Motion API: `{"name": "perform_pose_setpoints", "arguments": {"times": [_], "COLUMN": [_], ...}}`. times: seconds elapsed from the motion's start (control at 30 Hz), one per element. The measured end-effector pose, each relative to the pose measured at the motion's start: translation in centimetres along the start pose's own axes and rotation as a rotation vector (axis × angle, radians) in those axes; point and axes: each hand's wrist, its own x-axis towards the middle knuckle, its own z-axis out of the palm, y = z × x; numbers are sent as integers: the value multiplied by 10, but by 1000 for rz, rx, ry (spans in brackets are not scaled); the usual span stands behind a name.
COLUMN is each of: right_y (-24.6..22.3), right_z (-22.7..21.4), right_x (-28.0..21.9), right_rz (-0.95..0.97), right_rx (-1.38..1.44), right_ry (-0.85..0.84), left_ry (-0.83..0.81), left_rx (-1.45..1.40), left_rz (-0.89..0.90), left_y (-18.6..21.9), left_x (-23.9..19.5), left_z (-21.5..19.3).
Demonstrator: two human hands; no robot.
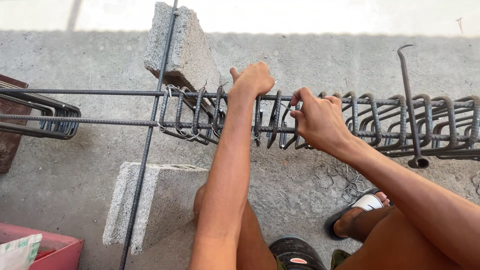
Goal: The person ties a rebar cage using wire ties and a rebar hook tool. They wrap the wire around the intersections of the rebar and twist it to secure the structure.
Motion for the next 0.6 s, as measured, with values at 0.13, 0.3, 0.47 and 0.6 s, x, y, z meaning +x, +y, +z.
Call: {"name": "perform_pose_setpoints", "arguments": {"times": [0.13,0.3,0.47,0.6], "right_y": [2,-4,-6,1], "right_z": [8,10,16,21], "right_x": [5,2,0,2], "right_rz": [-23,-120,-240,-310], "right_rx": [-19,-136,-296,-437], "right_ry": [41,136,184,280], "left_ry": [5,104,45,1], "left_rx": [-44,39,135,204], "left_rz": [-25,-58,-39,-20], "left_y": [2,15,23,32], "left_x": [-7,-19,0,-2], "left_z": [-10,-17,-4,-3]}}
